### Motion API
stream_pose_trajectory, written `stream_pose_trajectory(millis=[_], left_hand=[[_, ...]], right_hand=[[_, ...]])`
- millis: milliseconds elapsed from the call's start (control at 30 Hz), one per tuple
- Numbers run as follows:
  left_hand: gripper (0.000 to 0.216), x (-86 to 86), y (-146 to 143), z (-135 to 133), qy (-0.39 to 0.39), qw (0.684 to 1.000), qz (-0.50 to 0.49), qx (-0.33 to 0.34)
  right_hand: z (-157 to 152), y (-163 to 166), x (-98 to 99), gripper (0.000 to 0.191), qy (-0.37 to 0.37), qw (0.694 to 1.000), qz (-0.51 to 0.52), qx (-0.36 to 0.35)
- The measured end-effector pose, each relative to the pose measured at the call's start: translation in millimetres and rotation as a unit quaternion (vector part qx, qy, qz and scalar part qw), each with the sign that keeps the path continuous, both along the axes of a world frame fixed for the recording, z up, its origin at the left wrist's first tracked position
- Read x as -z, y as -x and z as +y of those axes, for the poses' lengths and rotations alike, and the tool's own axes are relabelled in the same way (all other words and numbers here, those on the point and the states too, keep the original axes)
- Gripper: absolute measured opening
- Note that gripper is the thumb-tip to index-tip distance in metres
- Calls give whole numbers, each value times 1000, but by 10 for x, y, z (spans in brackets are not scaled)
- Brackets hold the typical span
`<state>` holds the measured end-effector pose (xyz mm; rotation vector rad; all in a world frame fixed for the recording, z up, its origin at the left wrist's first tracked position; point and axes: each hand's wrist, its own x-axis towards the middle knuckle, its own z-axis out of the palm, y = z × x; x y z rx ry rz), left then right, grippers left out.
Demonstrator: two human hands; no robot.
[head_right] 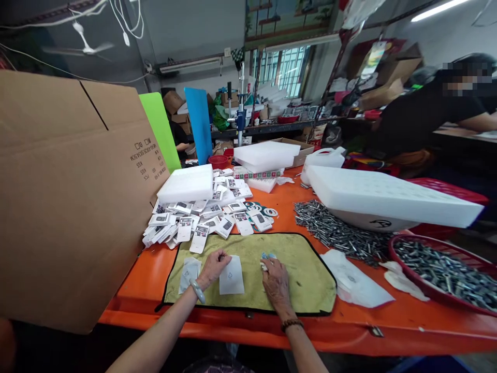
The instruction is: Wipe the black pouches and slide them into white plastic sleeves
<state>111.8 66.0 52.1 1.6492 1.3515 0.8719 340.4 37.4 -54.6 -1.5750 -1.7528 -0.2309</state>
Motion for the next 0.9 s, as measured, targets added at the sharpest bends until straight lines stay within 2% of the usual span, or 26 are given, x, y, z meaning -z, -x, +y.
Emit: stream_pose_trajectory(millis=[200, 400, 600, 767, 900], left_hand=[[10, 139, -6, 124, -19, 999, 30, 6], [12, 324, -11, 177, -43, 998, 36, -14], [17, 487, 34, 150, -71, 997, 28, -30], [21, 606, 34, 116, -98, 994, 18, -39], [21, 676, 8, 141, -106, 993, 17, -48]], right_hand=[[-14, 11, -3, 27, 18, 1000, 5, 13], [-30, 33, -10, 27, 35, 999, 17, 28], [-75, 1, -95, 24, 45, 999, 17, -1], [-74, 34, -147, 29, 65, 998, 13, 16], [8, 87, -288, 34, 61, 993, 91, 52]])
